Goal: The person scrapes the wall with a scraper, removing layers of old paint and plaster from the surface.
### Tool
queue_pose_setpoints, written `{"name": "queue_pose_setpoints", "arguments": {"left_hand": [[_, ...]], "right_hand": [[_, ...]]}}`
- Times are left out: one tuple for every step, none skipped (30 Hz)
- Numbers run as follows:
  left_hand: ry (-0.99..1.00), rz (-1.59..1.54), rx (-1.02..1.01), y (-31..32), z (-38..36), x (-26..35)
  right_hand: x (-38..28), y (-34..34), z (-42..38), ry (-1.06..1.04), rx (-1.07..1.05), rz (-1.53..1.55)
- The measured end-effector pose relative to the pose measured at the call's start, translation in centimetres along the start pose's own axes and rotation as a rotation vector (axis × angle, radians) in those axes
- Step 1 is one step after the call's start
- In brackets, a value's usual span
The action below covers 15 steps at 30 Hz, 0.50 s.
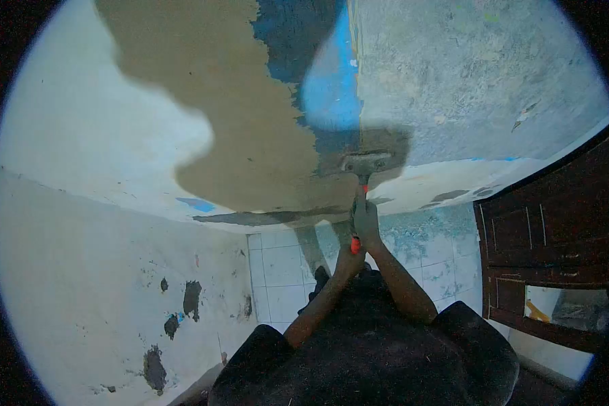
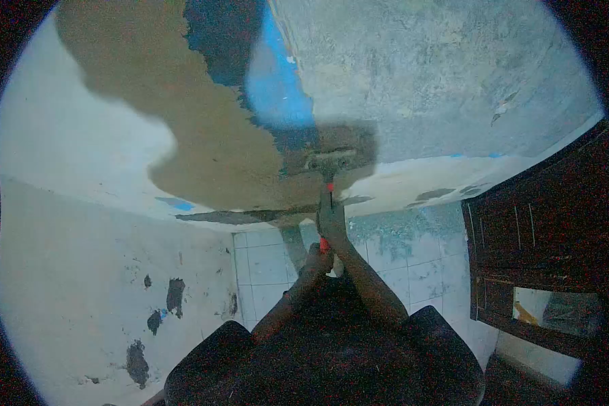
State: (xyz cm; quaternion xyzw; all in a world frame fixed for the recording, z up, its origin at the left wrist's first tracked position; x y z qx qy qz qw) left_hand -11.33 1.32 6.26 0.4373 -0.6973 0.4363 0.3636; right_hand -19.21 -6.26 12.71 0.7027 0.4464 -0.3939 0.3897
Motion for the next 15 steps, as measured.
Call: {"name": "queue_pose_setpoints", "arguments": {"left_hand": [[-0.060,0.036,-0.031,-0.4,0.0,1.1],[-0.209,0.006,-0.056,-0.7,0.1,1.9],[-0.212,0.006,-0.059,-0.5,0.4,2.0],[-0.106,-0.034,-0.052,-0.4,0.4,2.0],[0.002,-0.074,-0.043,-0.4,0.1,2.0],[0.034,0.019,-0.079,1.4,1.7,-3.2],[0.051,0.019,-0.070,3.4,3.2,-6.5],[-0.032,-0.552,-0.008,5.3,4.2,-9.2],[-0.122,-1.123,0.053,6.2,4.7,-10.4],[-0.031,-0.708,-0.009,4.0,2.7,-6.6],[0.071,-0.296,-0.029,1.7,0.6,-2.3],[-0.045,-0.253,-0.074,1.9,0.4,-2.8],[-0.146,-0.212,-0.117,2.1,0.7,-3.0],[-0.187,-0.153,-0.133,2.2,0.8,-3.2],[-0.183,-0.189,-0.123,2.2,0.8,-3.1]], "right_hand": [[-0.6,0.2,0.0,-0.019,0.020,-0.007],[-1.3,0.3,-0.2,-0.054,0.011,-0.025],[-1.8,0.2,0.0,-0.051,0.013,-0.025],[-2.2,0.1,0.0,-0.100,-0.007,-0.017],[-2.3,0.1,-0.2,-0.152,-0.027,-0.009],[-1.7,-0.1,-0.1,-0.063,0.005,-0.068],[-0.7,-0.4,0.4,-0.081,-0.002,-0.067],[1.0,-0.8,1.0,-0.105,0.017,-0.110],[1.9,-1.0,1.5,-0.123,0.038,-0.152],[-0.6,-0.5,0.3,-0.044,0.051,-0.169],[0.1,-0.6,0.4,-0.028,0.051,-0.172],[0.4,-0.7,0.2,-0.153,0.069,-0.194],[0.3,-0.8,0.5,-0.292,0.085,-0.216],[0.4,-1.2,0.5,-0.058,0.051,-0.197],[0.4,-1.2,0.5,-0.057,0.045,-0.201]]}}
Point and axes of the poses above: each hand's wrist, its own z-axis towards the middle knuckle, its own y-axis out of the palm, x = y × z, the point moved 1 cm from there along z, towards the middle knuckle
